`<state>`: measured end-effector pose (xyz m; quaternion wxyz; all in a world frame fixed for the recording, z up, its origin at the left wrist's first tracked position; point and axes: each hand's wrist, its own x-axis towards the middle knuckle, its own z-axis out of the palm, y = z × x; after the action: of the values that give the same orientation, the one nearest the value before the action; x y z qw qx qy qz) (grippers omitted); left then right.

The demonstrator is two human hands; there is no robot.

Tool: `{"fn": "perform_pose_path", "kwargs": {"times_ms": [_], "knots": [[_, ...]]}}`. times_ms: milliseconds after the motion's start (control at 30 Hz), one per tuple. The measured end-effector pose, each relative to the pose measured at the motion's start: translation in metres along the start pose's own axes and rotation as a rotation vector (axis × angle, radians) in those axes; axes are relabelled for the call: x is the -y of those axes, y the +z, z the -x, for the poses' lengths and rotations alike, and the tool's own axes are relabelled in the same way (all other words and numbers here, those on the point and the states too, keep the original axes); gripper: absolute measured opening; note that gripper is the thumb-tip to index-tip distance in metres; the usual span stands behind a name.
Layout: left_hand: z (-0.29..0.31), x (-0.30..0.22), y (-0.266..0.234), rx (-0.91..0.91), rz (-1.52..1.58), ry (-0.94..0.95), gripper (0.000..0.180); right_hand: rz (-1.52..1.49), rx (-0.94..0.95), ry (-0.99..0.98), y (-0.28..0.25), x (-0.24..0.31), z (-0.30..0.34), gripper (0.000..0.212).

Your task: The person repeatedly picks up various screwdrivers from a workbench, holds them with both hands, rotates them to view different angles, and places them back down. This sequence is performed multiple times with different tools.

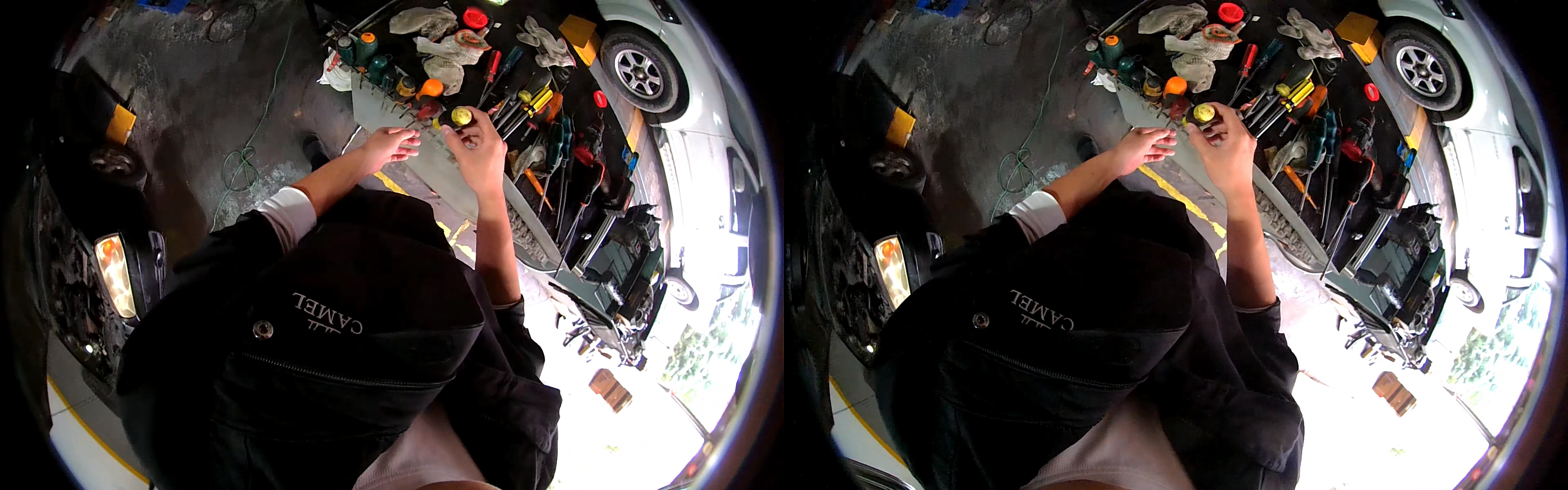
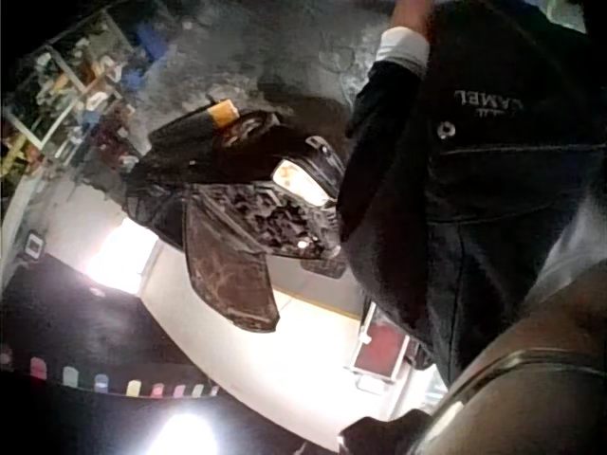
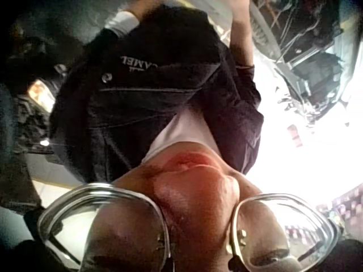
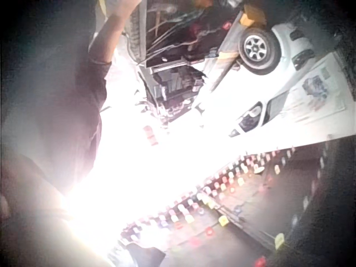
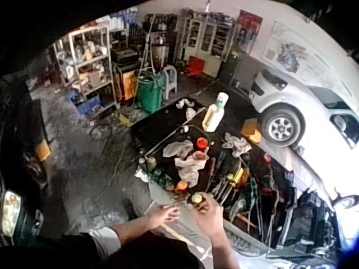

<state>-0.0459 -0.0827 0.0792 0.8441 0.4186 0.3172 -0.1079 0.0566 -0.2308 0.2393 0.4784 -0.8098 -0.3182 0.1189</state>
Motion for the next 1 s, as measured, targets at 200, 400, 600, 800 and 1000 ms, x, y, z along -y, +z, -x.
{"fn": "perform_pose_path", "kwargs": {"times_ms": [200,400,600,800,1000], "knots": [[-0.003,-0.005,0.006,-0.012,0.058,-0.012,0.037,0.102,-0.008,0.049,0.000,0.010,-0.004,0.043],[-0.012,-0.002,0.007,-0.030,0.090,-0.049,0.036,0.097,-0.015,0.020,0.005,0.006,-0.009,0.045],[-0.018,-0.001,0.010,-0.060,0.079,-0.046,0.039,0.143,-0.023,0.029,0.006,0.007,-0.010,0.046],[-0.023,0.003,0.012,-0.041,0.106,-0.061,0.036,0.213,-0.051,0.050,0.011,0.006,-0.007,0.045],[-0.028,0.007,0.012,-0.063,0.101,-0.084,0.034,0.325,-0.064,0.047,0.019,0.003,0.000,0.042]]}}
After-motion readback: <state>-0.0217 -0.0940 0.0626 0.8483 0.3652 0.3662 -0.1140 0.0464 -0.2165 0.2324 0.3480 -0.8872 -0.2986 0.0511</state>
